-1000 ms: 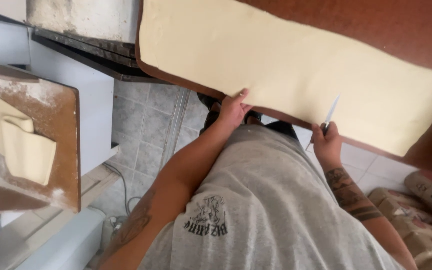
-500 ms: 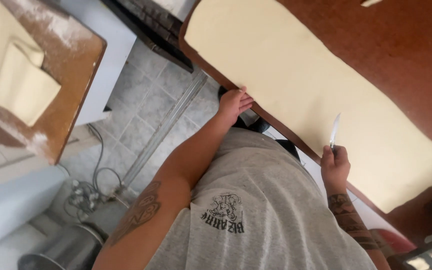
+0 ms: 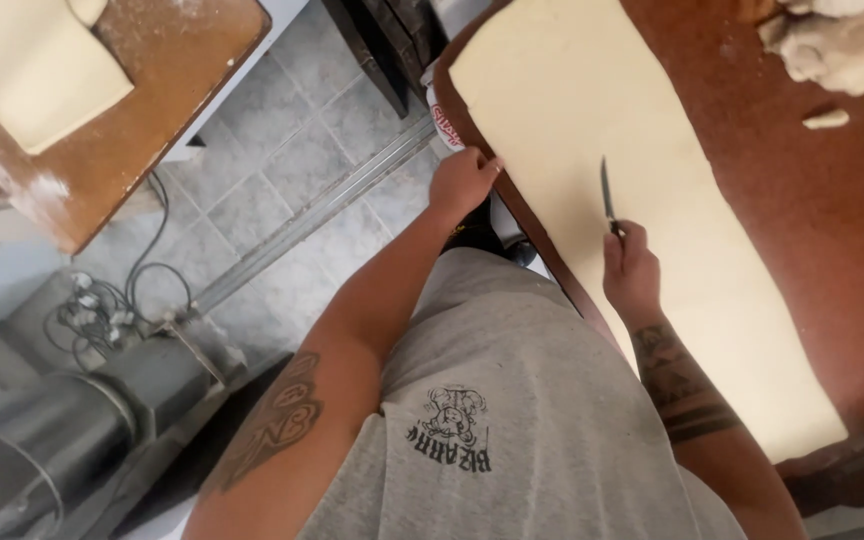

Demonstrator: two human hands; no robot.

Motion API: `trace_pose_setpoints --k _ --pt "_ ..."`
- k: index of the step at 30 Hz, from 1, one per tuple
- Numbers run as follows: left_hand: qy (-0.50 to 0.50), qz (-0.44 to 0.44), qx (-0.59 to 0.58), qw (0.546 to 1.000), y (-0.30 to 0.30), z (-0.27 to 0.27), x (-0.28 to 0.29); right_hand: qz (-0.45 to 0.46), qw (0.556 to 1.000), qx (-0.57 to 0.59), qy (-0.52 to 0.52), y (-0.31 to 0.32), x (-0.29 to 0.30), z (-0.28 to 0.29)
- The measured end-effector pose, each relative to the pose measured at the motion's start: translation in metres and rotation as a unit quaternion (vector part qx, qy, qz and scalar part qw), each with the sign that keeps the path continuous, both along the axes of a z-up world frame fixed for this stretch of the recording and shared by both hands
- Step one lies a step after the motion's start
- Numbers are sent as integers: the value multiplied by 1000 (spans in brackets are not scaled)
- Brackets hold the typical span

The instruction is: The person uses a knife to cut a large sheet of dough into long strips on a wooden table. They then roll each strip into a cylindrical shape by hand and arrange them on the table.

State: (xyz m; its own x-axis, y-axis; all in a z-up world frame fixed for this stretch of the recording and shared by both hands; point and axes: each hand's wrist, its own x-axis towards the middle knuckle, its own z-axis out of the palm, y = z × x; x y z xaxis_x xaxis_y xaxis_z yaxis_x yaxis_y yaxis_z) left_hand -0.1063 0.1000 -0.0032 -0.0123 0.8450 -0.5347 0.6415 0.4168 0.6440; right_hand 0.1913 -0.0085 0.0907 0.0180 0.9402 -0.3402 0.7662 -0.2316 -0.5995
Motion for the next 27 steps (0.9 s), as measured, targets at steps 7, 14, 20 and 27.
trace_pose_setpoints --k 7,14,20,27 --pt "243 -129 224 935 32 32 -16 186 982 -6 -7 118 -70 -4" --pt "301 -189 252 900 45 13 -24 284 944 26 -167 198 -130 -2" --pt "284 -201 244 905 48 24 -28 275 942 -13 -191 223 -155 -9" --pt "286 -192 287 894 46 22 -31 245 947 -91 -189 234 -165 5"
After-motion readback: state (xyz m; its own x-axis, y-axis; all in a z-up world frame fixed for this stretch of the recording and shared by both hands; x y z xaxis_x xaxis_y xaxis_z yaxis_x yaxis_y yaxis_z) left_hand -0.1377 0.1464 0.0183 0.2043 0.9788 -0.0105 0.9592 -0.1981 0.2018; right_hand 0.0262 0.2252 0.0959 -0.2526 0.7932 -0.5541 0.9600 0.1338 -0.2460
